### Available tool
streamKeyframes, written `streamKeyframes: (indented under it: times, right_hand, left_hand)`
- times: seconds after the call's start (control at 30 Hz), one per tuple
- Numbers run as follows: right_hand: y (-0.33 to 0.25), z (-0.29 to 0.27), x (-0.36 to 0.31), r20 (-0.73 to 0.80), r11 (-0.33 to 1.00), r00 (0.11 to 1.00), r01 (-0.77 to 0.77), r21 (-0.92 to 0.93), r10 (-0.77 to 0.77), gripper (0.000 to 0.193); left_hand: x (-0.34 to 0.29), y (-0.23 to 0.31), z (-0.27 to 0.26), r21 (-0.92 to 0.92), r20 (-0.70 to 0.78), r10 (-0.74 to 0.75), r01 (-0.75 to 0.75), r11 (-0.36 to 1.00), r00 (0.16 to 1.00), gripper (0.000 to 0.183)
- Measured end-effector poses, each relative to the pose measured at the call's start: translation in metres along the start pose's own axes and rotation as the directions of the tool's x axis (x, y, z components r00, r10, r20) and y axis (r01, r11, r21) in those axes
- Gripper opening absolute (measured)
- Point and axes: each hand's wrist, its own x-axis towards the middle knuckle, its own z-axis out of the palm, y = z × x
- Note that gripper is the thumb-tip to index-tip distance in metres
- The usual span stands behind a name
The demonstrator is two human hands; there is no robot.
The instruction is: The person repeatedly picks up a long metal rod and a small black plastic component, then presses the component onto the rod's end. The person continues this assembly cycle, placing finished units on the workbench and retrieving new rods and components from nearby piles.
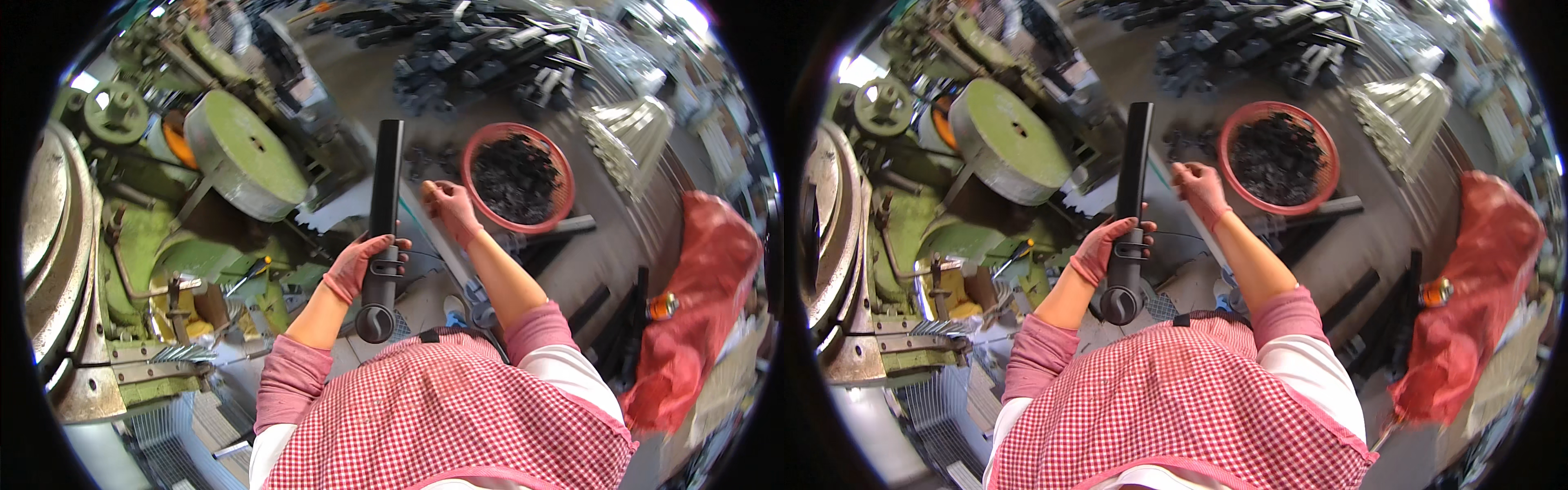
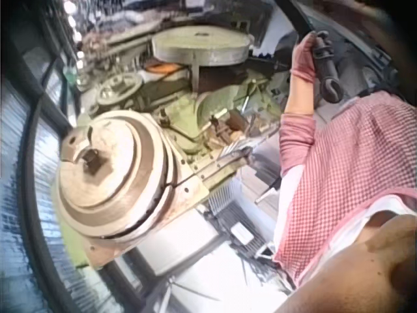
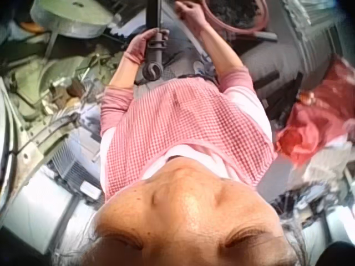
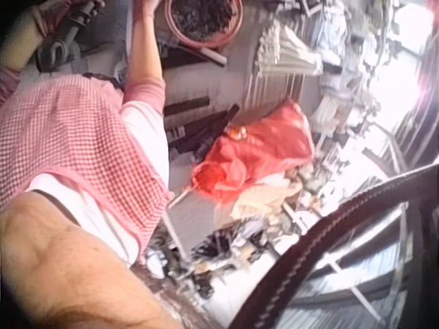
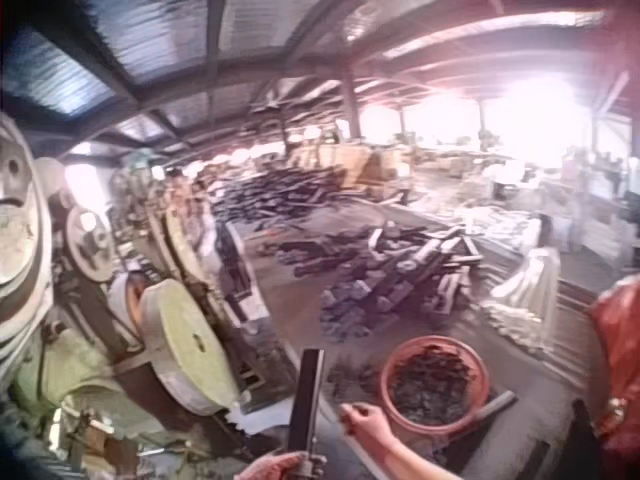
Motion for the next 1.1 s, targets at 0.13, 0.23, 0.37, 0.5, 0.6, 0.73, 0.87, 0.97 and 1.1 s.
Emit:
streamKeyframes:
  times: [0.13, 0.23, 0.37, 0.5, 0.6, 0.73, 0.87, 0.97, 1.1]
  right_hand:
    - [0.039, 0.012, 0.097, 0.003, 0.248, 0.963, 0.072, -0.966, -0.268, 0.052]
    - [0.066, 0.018, 0.142, -0.006, 0.054, 0.986, 0.003, -0.999, -0.169, 0.048]
    - [0.093, 0.013, 0.166, 0.062, -0.048, 0.988, 0.056, -0.997, -0.144, 0.044]
    - [0.094, 0.006, 0.147, 0.086, 0.116, 0.989, 0.1, -0.988, -0.119, 0.034]
    - [0.073, 0.014, 0.085, 0.377, 0.904, 0.904, -0.023, -0.427, 0.201, 0.03]
    - [0.027, 0.028, -0.04, 0.705, 0.97, 0.669, -0.115, -0.215, 0.236, 0.027]
    - [-0.018, 0.046, -0.111, 0.811, 0.957, 0.519, -0.047, -0.287, 0.27, 0.031]
    - [-0.032, 0.059, -0.136, 0.752, 0.95, 0.608, -0.016, -0.311, 0.256, 0.029]
    - [-0.032, 0.076, -0.159, 0.717, 0.987, 0.682, -0.041, -0.158, 0.143, 0.023]
  left_hand:
    - [-0.033, 0.018, -0.038, -0.185, -0.005, 0.213, -0.21, 0.96, 0.977, 0.046]
    - [-0.052, 0.022, -0.043, -0.123, -0.069, 0.354, -0.36, 0.925, 0.933, 0.044]
    - [-0.077, 0.023, -0.041, -0.219, -0.088, 0.425, -0.434, 0.874, 0.901, 0.046]
    - [-0.095, 0.011, -0.047, -0.248, -0.197, 0.408, -0.448, 0.859, 0.892, 0.046]
    - [-0.112, -0.004, -0.053, -0.246, -0.207, 0.321, -0.367, 0.897, 0.924, 0.05]
    - [-0.124, -0.025, -0.048, -0.367, -0.156, 0.23, -0.272, 0.889, 0.961, 0.06]
    - [-0.117, -0.025, -0.04, -0.301, -0.18, 0.313, -0.355, 0.885, 0.933, 0.054]
    - [-0.118, -0.024, -0.034, -0.228, -0.167, 0.372, -0.403, 0.886, 0.913, 0.041]
    - [-0.128, -0.028, -0.025, -0.193, -0.176, 0.442, -0.471, 0.861, 0.88, 0.032]
